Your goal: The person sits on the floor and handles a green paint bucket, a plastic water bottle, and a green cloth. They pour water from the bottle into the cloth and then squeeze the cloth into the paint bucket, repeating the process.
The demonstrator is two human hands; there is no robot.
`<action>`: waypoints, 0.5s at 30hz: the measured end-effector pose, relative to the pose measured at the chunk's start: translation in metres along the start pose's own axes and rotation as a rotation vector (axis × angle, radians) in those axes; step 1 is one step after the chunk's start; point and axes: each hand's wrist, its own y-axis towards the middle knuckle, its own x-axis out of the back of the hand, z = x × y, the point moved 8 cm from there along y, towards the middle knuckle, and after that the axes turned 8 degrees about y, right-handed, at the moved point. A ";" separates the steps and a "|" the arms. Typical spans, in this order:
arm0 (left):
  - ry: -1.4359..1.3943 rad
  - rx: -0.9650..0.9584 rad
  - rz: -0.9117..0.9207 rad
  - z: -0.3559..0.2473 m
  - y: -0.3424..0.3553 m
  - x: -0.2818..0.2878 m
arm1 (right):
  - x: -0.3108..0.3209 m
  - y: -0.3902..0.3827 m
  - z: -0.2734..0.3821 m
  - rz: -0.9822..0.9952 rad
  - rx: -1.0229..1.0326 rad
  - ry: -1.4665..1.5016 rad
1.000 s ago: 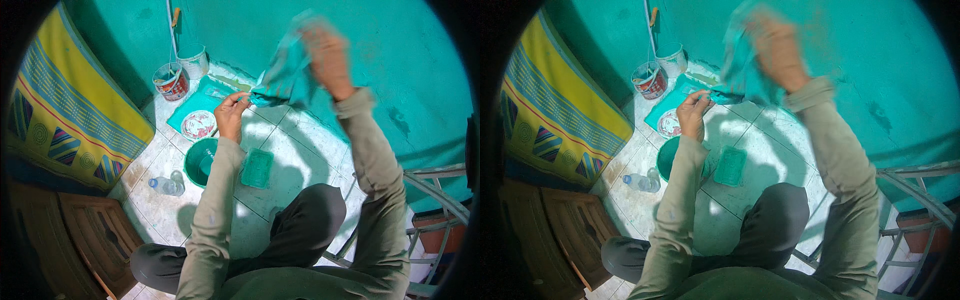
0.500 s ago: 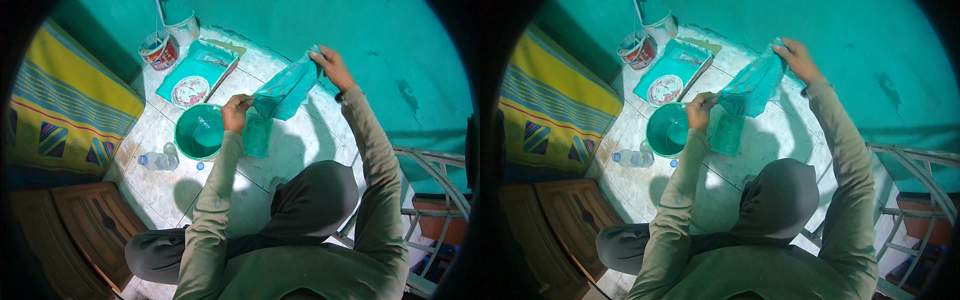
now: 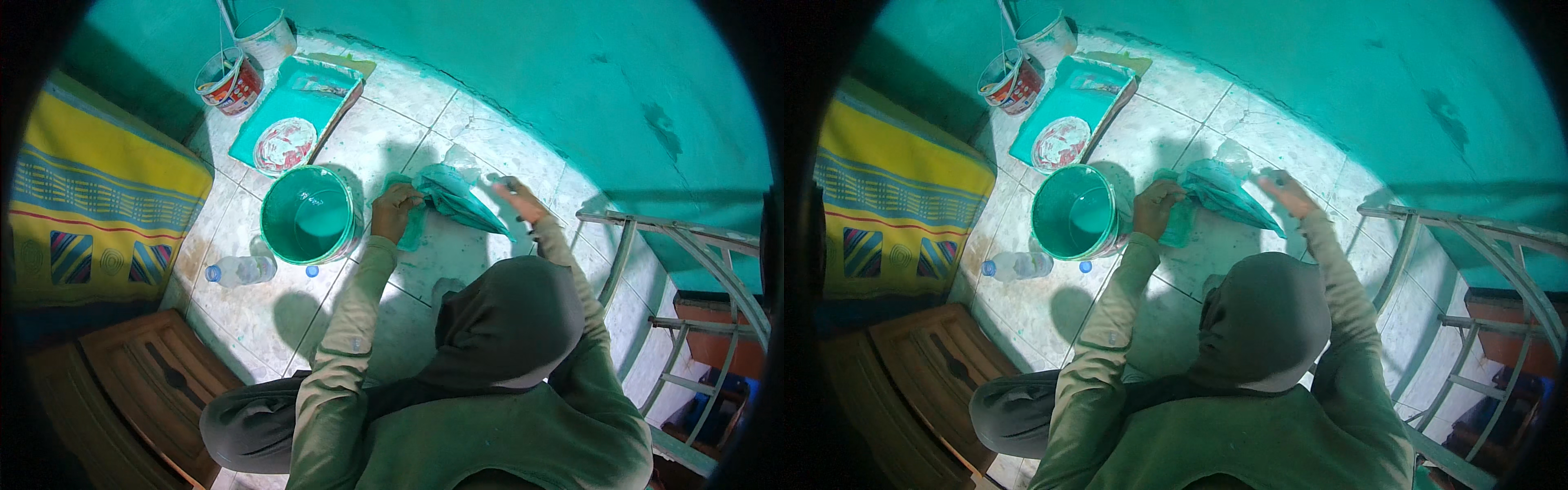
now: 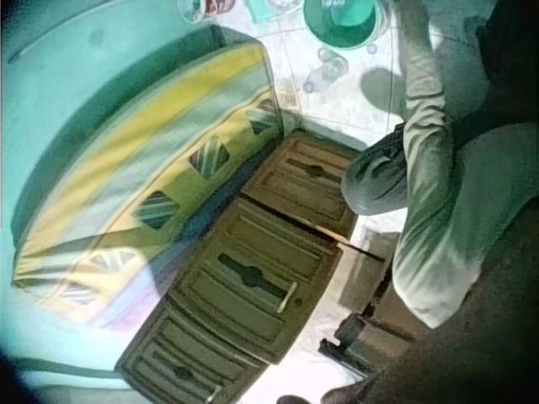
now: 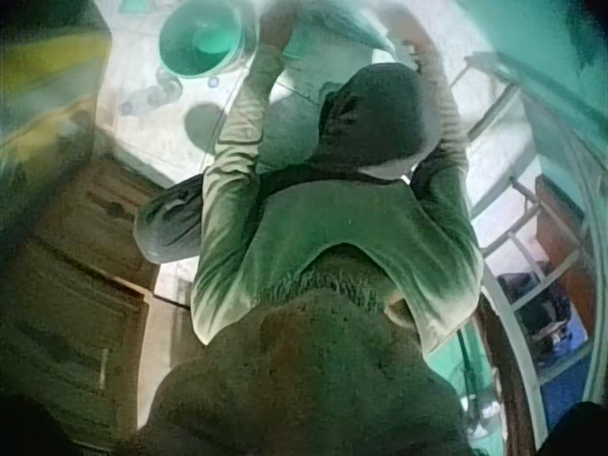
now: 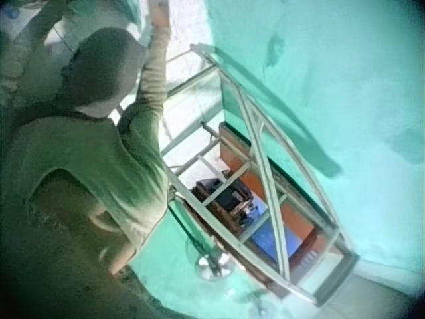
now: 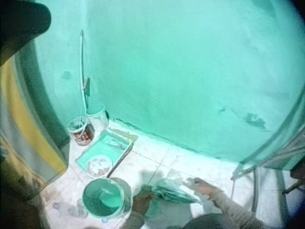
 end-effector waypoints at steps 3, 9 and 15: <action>0.036 0.068 0.001 -0.010 0.000 -0.003 | -0.042 0.045 -0.007 -0.039 0.130 -0.122; 0.070 -0.038 -0.067 -0.021 0.000 0.014 | -0.058 0.062 0.040 -0.238 0.526 -0.209; -0.027 -0.167 -0.271 -0.101 0.021 0.057 | 0.005 -0.083 0.215 -0.466 0.919 -0.170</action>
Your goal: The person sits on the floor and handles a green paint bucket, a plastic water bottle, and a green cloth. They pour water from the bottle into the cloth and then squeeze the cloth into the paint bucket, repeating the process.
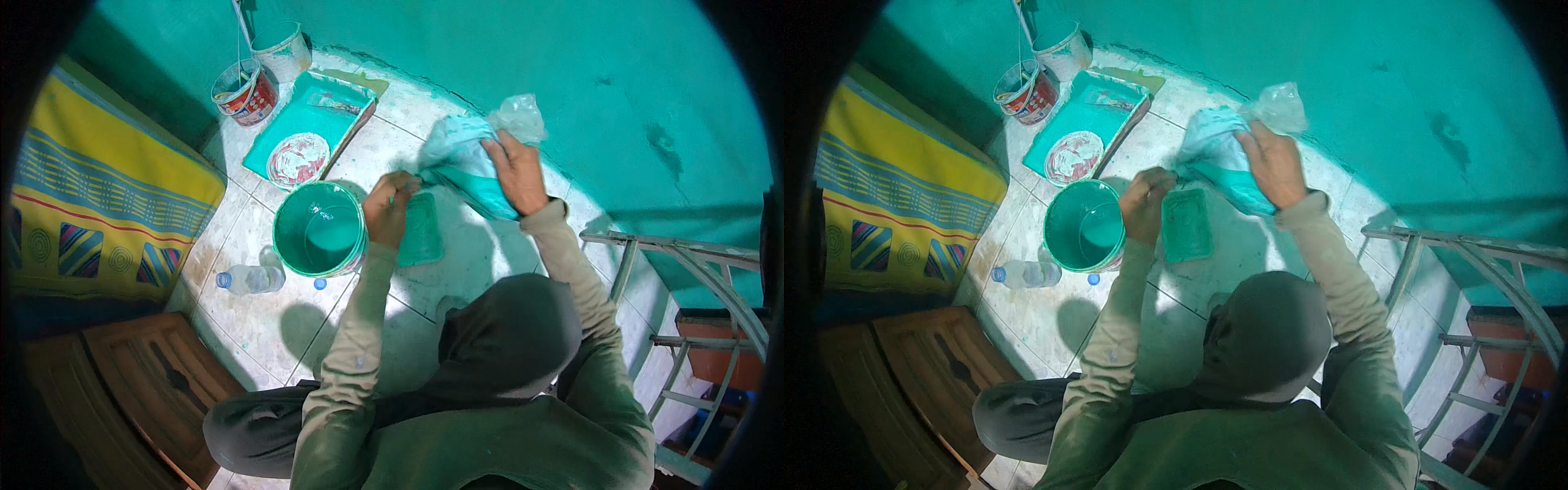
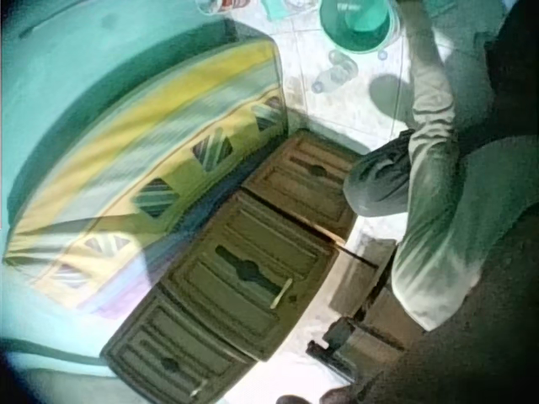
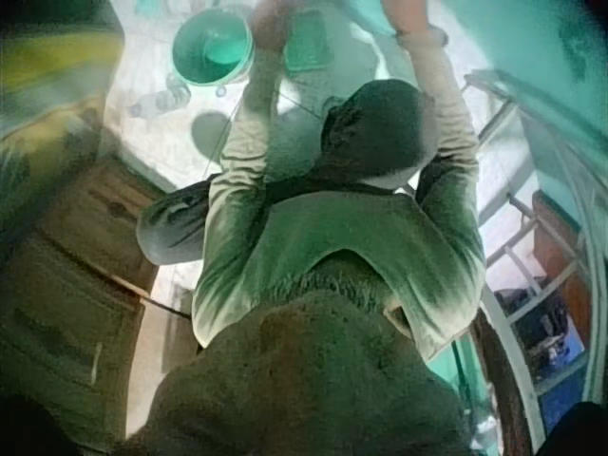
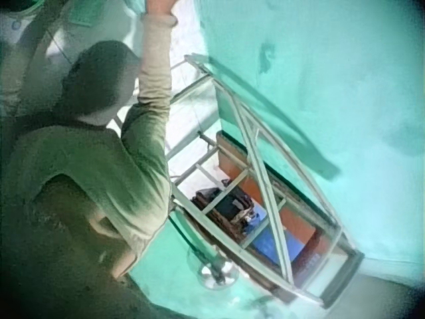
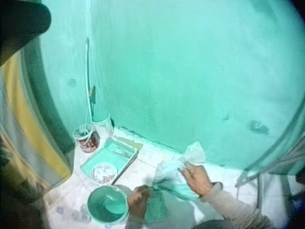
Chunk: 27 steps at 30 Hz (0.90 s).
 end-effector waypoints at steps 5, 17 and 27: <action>-0.115 -0.073 -0.103 -0.013 0.024 0.000 | 0.011 0.026 0.043 -0.140 0.205 0.028; -0.023 -0.152 -0.179 -0.047 0.034 0.039 | 0.002 0.033 0.101 -0.202 0.355 0.056; 0.024 -0.051 -0.141 -0.021 0.032 0.048 | -0.026 0.032 0.081 -0.103 0.348 0.013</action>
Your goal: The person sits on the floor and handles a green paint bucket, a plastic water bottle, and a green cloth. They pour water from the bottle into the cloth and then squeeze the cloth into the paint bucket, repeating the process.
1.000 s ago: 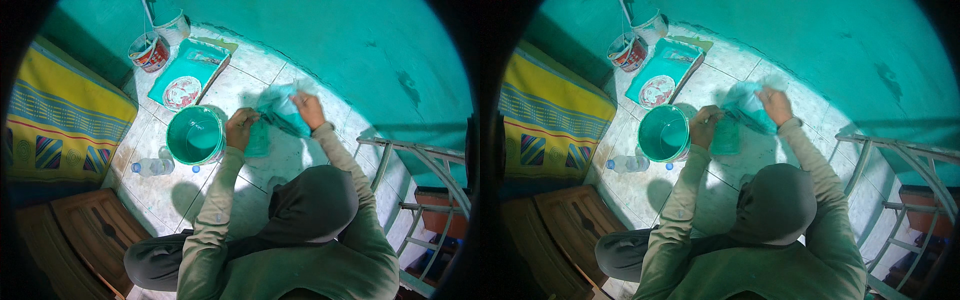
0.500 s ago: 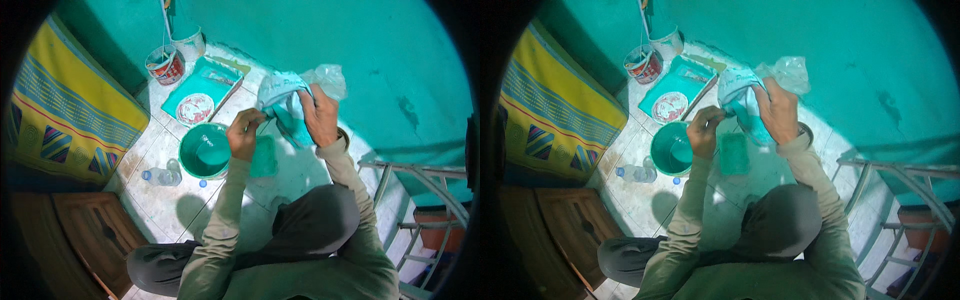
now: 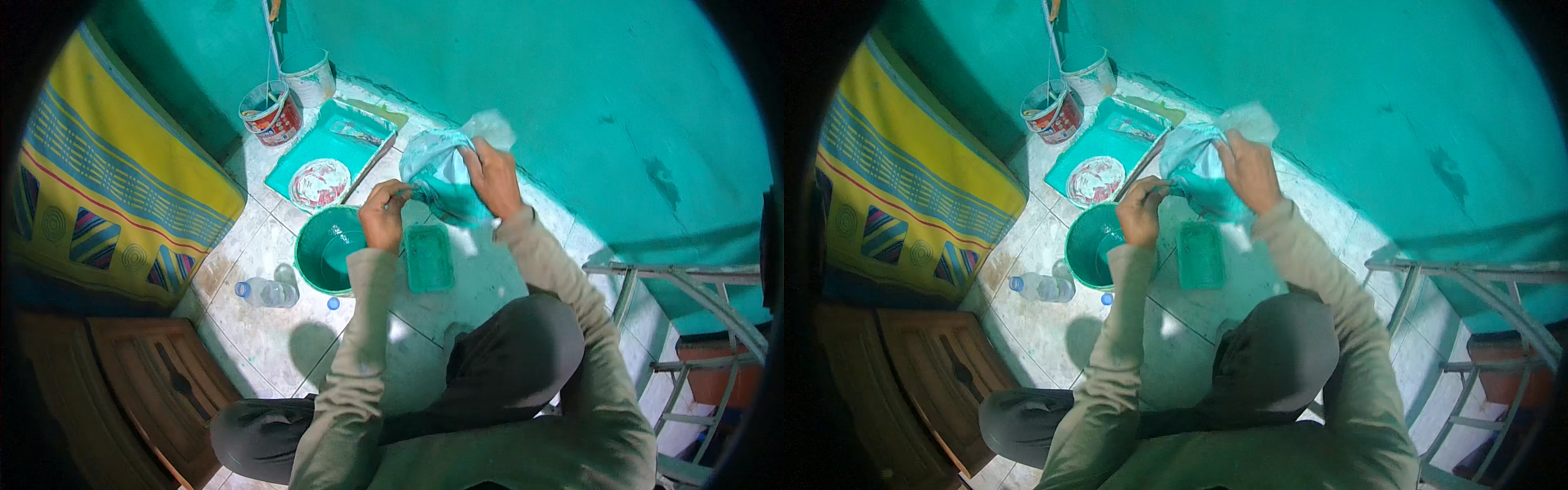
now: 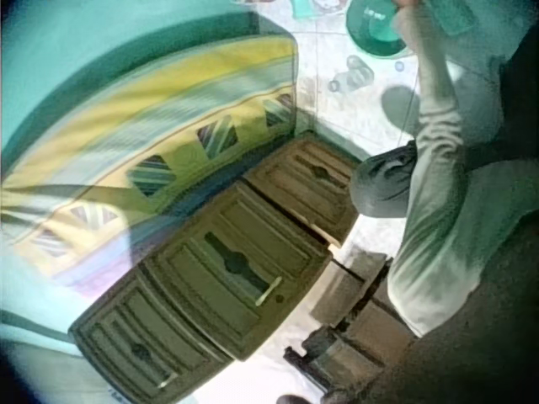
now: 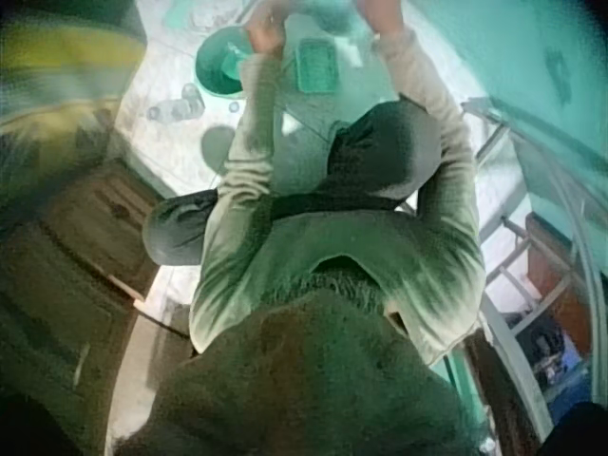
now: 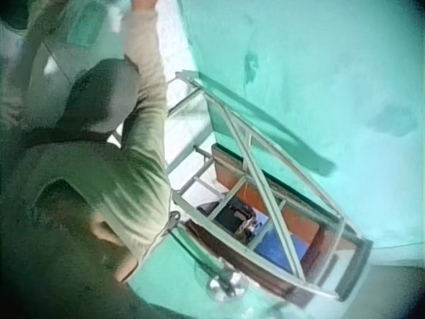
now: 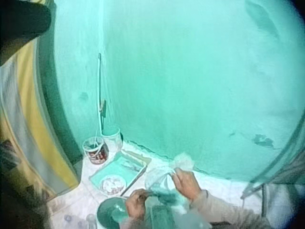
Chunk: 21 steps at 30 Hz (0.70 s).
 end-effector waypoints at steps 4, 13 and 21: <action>-0.035 0.038 -0.012 0.010 0.006 0.001 | 0.005 0.001 0.015 -0.040 -0.031 0.103; -0.041 0.174 -0.002 0.033 -0.005 0.002 | -0.004 0.004 -0.007 0.046 0.021 -0.023; 0.000 -0.004 -0.012 -0.020 -0.003 0.009 | 0.000 -0.010 -0.006 -0.019 -0.120 0.069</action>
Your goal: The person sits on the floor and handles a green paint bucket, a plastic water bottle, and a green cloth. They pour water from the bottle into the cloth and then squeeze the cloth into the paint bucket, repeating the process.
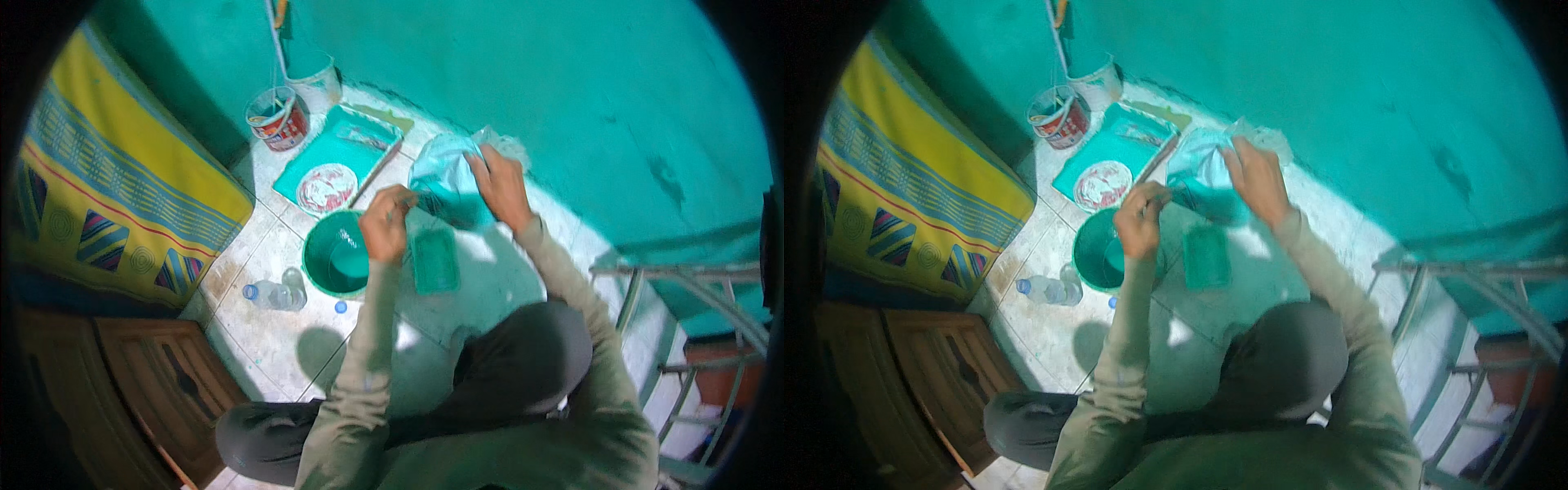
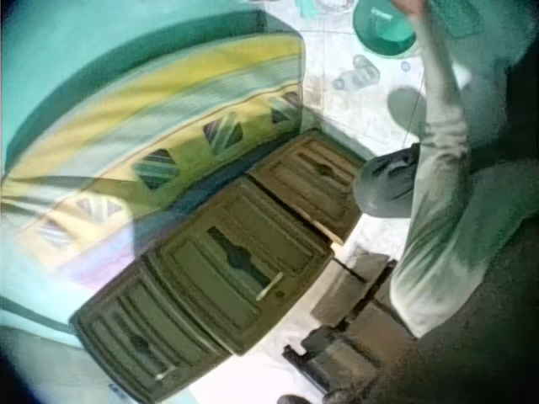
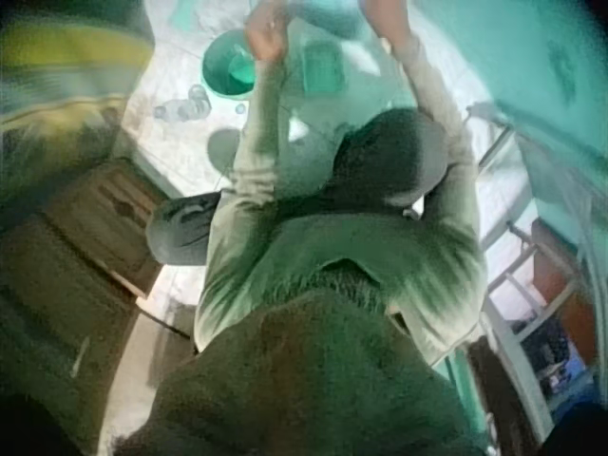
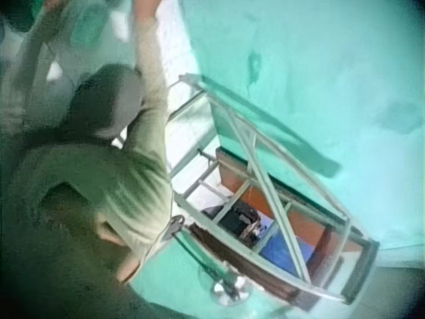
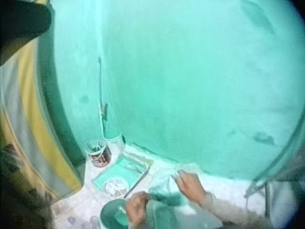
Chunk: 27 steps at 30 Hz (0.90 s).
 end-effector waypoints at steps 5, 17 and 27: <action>0.090 0.099 0.034 0.035 -0.004 -0.002 | -0.018 0.009 -0.014 0.114 0.055 -0.124; 0.121 0.022 0.002 0.026 -0.014 0.004 | -0.026 -0.005 -0.023 0.155 -0.046 -0.042; 0.174 -0.133 0.102 -0.014 0.022 0.009 | -0.038 -0.022 -0.124 0.213 -0.337 0.112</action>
